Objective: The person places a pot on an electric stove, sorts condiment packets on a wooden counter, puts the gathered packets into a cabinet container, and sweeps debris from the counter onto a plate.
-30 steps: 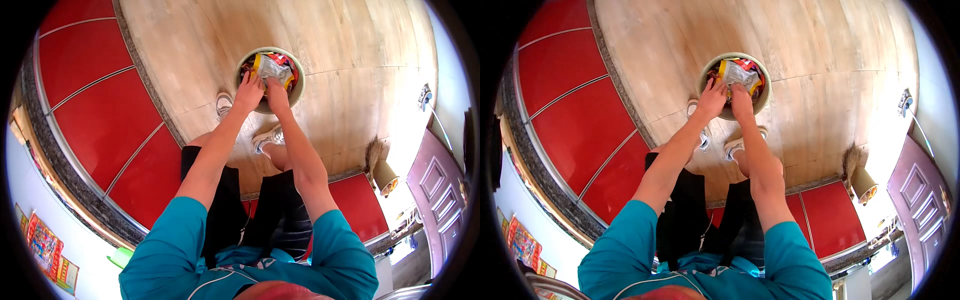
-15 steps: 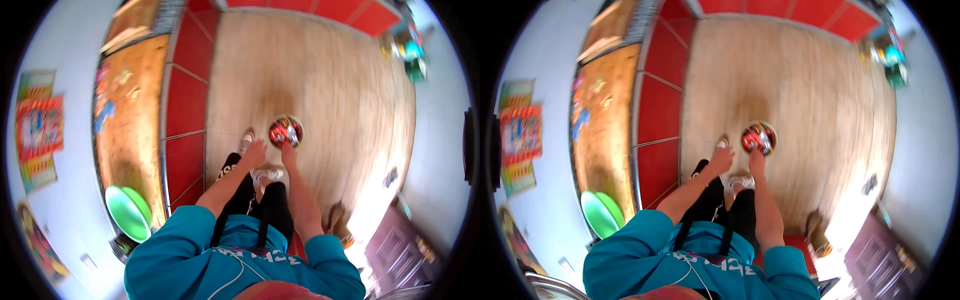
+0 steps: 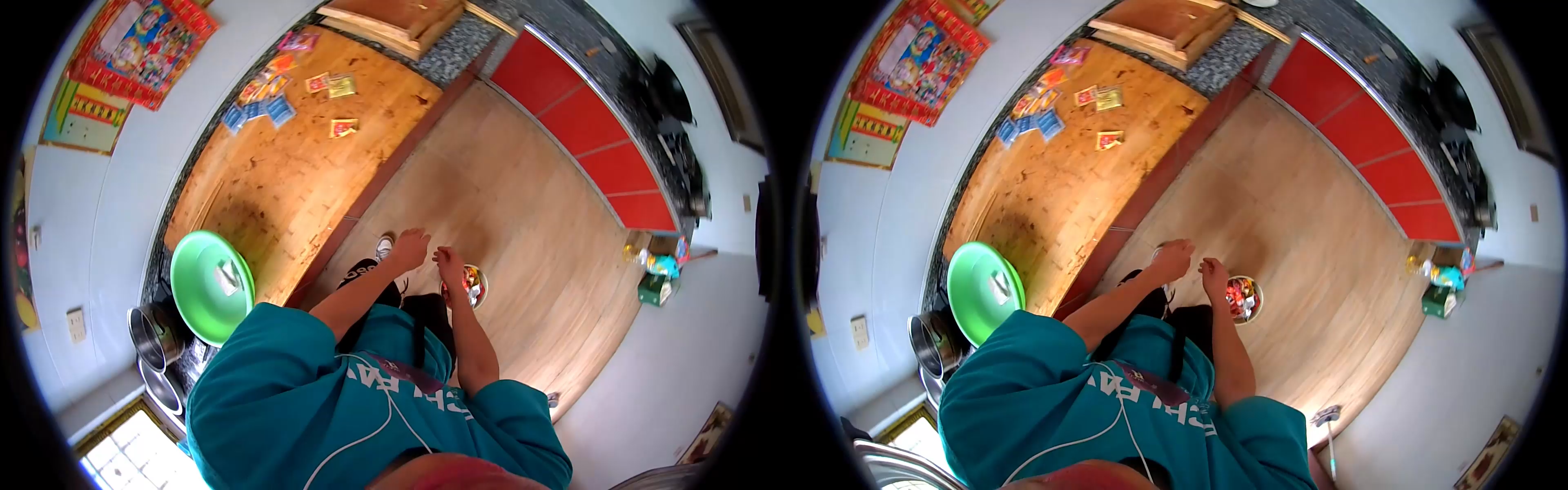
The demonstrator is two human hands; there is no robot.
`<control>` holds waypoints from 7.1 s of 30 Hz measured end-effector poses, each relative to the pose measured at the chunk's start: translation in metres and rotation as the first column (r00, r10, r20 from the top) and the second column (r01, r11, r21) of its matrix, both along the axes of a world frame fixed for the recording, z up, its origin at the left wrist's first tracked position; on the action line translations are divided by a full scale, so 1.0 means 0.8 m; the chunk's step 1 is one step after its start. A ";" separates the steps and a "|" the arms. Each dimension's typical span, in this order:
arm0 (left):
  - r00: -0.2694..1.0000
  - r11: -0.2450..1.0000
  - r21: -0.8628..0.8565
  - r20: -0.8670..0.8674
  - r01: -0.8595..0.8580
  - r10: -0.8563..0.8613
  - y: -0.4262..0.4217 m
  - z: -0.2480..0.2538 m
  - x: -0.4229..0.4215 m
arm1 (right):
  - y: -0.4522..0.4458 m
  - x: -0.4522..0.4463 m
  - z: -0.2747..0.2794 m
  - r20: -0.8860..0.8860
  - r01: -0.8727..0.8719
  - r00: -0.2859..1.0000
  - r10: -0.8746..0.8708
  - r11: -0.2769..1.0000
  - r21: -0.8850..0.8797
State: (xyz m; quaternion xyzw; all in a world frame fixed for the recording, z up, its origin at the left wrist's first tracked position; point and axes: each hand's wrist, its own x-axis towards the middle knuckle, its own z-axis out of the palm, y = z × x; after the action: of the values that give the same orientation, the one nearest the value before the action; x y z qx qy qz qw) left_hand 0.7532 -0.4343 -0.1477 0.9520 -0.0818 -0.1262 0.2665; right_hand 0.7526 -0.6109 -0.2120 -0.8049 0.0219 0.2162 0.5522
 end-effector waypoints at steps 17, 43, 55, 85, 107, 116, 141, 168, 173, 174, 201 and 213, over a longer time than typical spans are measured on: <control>0.170 0.109 -0.506 -0.076 -0.856 0.982 0.209 0.001 0.155 | 0.296 0.293 0.167 0.440 -0.560 0.708 0.552 0.819 -0.127; 0.121 -0.600 -0.664 -0.709 -0.447 0.695 0.273 0.028 0.181 | 0.423 0.373 0.132 -0.318 -0.572 0.653 0.687 0.723 0.387; -0.123 -0.775 -0.616 -0.766 -0.142 0.631 0.300 0.051 0.234 | 0.471 0.419 0.136 -0.353 -0.668 0.432 0.830 0.558 0.493; -0.333 -0.651 -0.736 -0.576 -0.186 0.747 0.341 0.041 0.256 | 0.545 0.424 0.132 0.444 -0.907 0.325 0.835 0.408 -0.101; -0.535 -0.598 -0.667 -0.338 -0.444 0.774 0.448 0.017 0.250 | 0.720 0.414 0.106 0.214 -0.882 0.449 0.868 0.469 -0.048; -0.595 -0.621 -0.513 -0.242 -0.592 0.767 0.540 0.040 0.226 | 0.808 0.383 0.103 -0.502 -0.480 0.570 0.651 0.759 0.439; -0.539 -0.645 -0.699 -0.430 -0.309 0.724 0.442 0.009 0.190 | 0.642 0.440 0.128 -0.166 -0.939 0.269 0.949 0.297 0.175; -0.358 -0.386 -0.471 -0.152 -0.793 0.921 0.318 0.021 0.219 | 0.501 0.478 0.127 0.591 -0.645 0.258 0.764 0.592 -0.483; -0.371 -0.373 -0.412 -0.087 -0.832 0.925 0.320 0.029 0.218 | 0.519 0.496 0.121 0.516 -0.537 0.217 0.828 0.543 -0.645; -0.382 -0.368 -0.385 -0.043 -0.847 0.923 0.317 0.033 0.217 | 0.520 0.497 0.119 0.457 -0.552 0.213 0.864 0.492 -0.673; -0.328 -0.334 -0.248 -0.065 -0.909 0.942 0.430 0.032 0.288 | 0.541 0.497 0.122 -0.135 -0.631 0.699 0.703 0.694 0.346; 0.100 -0.614 -0.777 -0.628 -0.142 0.772 0.349 0.066 0.260 | 0.520 0.478 0.112 0.138 -0.799 0.601 0.788 0.594 0.088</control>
State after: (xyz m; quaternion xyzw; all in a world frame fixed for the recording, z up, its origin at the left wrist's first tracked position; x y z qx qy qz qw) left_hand 0.9609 -0.1553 -0.0947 0.2578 0.4184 0.4054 0.7708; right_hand 1.1348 -0.1949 -0.1224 -0.6979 -0.3771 0.4060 0.4538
